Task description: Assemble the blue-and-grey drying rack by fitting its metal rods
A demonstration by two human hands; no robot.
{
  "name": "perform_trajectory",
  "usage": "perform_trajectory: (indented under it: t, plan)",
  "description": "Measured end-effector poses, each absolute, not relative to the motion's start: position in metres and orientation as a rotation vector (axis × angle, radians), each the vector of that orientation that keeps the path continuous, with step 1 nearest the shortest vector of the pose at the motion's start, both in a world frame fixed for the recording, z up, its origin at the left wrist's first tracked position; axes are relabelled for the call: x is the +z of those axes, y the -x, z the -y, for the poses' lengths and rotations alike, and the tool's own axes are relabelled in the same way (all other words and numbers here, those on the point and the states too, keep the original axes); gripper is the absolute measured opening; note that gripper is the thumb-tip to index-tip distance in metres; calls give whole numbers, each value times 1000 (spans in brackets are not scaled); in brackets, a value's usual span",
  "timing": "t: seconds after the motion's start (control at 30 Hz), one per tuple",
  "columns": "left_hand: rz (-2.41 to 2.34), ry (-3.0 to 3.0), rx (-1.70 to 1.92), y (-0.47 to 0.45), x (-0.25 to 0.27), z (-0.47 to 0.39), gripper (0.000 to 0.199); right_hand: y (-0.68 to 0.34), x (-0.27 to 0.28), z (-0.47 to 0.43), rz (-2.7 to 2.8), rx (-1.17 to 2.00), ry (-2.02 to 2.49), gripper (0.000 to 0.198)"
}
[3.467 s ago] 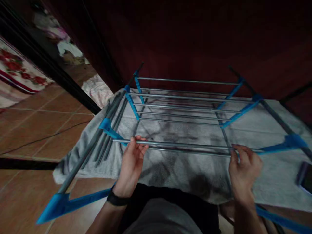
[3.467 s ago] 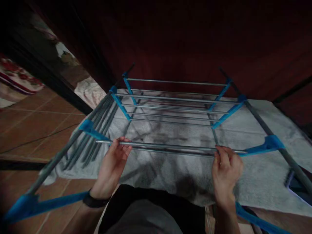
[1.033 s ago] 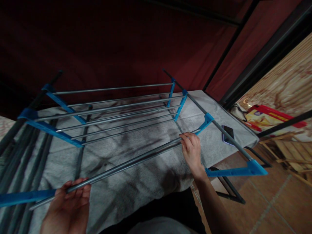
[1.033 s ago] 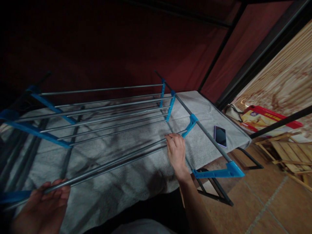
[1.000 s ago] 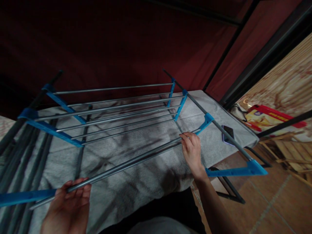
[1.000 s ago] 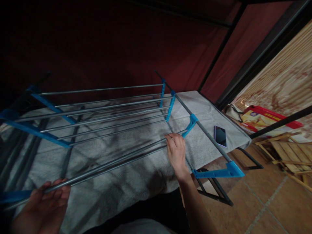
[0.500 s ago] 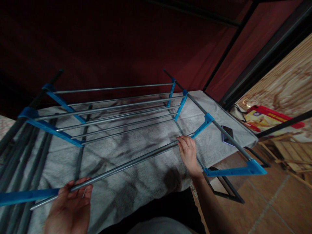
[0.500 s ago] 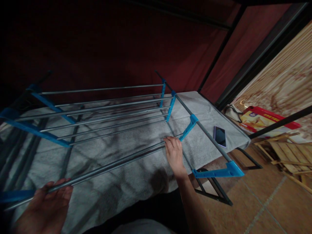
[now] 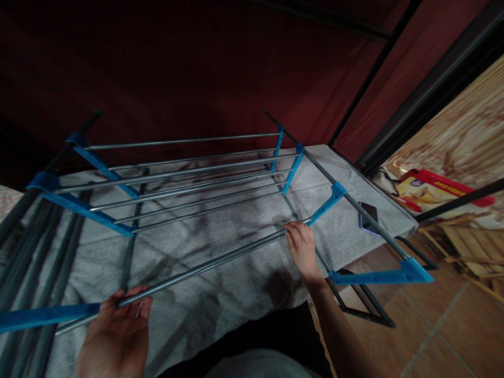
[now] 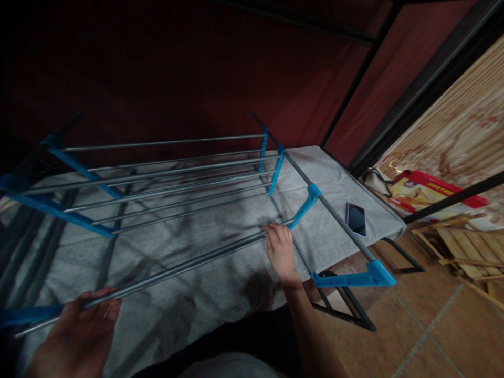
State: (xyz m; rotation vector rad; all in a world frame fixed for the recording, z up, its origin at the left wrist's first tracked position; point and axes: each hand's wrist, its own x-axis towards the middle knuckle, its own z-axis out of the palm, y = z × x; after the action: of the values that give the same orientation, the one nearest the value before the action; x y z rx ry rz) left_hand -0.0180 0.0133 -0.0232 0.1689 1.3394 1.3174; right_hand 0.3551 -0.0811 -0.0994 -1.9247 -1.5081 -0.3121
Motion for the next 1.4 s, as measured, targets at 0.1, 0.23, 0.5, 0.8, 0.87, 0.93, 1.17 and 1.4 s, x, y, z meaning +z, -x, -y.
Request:
perform_trajectory:
  t: [0.1,0.23,0.5,0.8,0.87,0.93,1.17,1.4]
  plan:
    - [-1346,-163,1319,15,-21,-13,23,-355,-100,81,1511,-320,1924,28]
    - [-1343,-146,1330,13,-19,-12,26,-355,-101,81,1517,-309,1939,27]
    - [-1309,-210,1341,21,-33,-15,20,-356,-101,83,1512,-293,1947,29]
    - [-1285,-257,1400,24,-48,-20,18,-357,-98,83,1492,-264,1974,30]
    - [-1277,-261,1420,21,-45,-18,15,-357,-99,84,1502,-268,1966,31]
    - [-1262,-270,1420,17,-40,-15,14,-358,-100,86,1520,-290,1958,31]
    - [-1175,-295,1512,9,-33,-7,12,-372,-113,89,1583,-409,1948,33]
    - [-1125,-296,1526,10,-40,-5,12,-374,-112,91,1616,-446,1944,36]
